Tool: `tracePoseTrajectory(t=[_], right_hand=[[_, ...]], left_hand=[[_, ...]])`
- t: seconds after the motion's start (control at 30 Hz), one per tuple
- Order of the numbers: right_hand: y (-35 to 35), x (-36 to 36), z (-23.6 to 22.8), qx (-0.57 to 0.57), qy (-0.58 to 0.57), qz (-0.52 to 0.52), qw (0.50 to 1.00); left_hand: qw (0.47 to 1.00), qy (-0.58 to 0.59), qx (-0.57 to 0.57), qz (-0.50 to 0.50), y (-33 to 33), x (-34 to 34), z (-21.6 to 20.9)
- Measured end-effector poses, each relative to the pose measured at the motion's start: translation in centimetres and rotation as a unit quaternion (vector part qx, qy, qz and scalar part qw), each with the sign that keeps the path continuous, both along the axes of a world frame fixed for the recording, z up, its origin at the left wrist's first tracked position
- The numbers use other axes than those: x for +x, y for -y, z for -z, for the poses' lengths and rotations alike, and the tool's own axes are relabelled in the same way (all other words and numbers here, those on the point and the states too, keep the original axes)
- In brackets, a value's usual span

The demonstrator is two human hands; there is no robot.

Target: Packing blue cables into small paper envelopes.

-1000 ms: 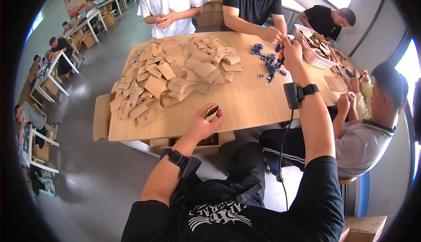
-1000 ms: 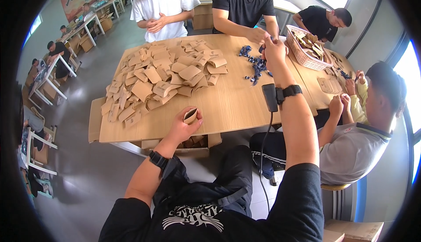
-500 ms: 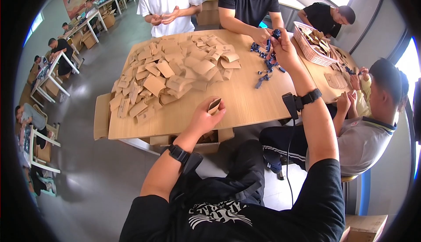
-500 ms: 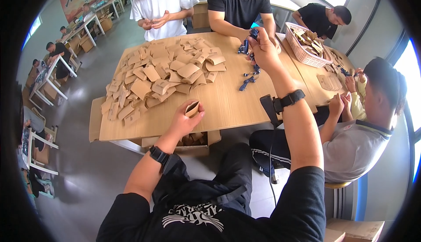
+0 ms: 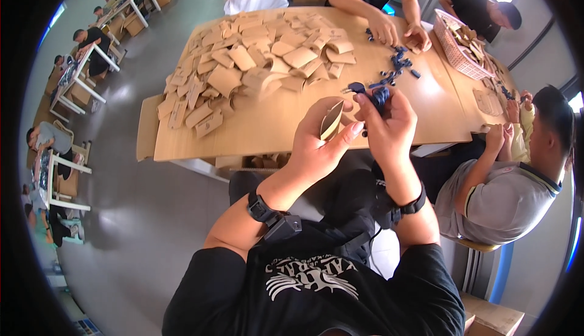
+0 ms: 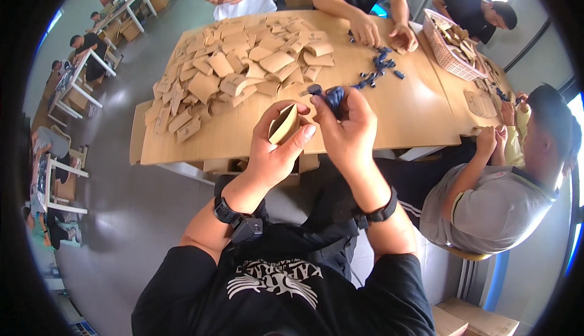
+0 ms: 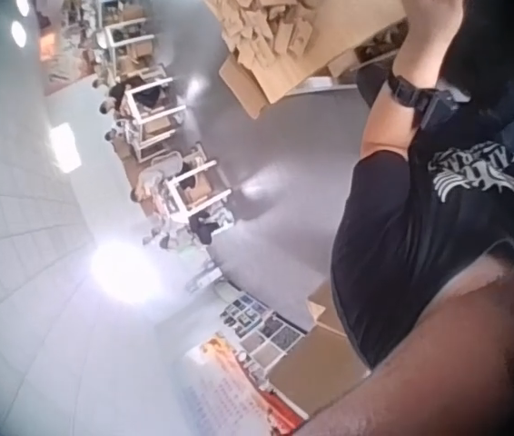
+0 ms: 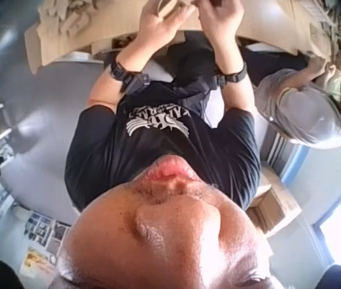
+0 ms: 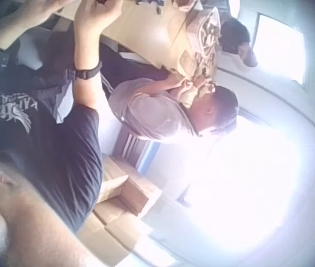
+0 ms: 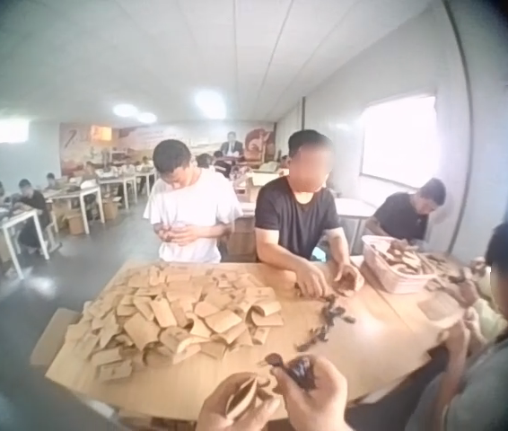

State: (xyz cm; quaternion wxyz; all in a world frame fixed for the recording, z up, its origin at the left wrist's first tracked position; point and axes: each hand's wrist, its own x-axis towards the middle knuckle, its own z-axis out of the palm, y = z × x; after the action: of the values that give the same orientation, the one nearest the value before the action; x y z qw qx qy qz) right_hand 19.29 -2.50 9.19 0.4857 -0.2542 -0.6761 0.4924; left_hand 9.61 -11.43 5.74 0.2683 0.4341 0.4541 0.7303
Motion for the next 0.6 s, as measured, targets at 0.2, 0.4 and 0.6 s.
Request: tracePoseTrajectory(t=[0.2, 0.4, 0.6], right_hand=[[4.1, 0.3, 3.7, -0.126, -0.153, -0.102, 0.975], [5.8, 1.6, 4.5, -0.150, -0.155, -0.244, 0.945], [5.4, 2.5, 5.2, -0.058, -0.087, -0.311, 0.945]], left_hand=[[0.997, -0.045, 0.050, -0.025, 1.3, 0.0, 1.2], [0.996, 0.022, 0.035, 0.082, 3.1, -0.3, 1.0], [0.996, -0.081, -0.024, 0.019, 4.5, -1.4, 1.3]])
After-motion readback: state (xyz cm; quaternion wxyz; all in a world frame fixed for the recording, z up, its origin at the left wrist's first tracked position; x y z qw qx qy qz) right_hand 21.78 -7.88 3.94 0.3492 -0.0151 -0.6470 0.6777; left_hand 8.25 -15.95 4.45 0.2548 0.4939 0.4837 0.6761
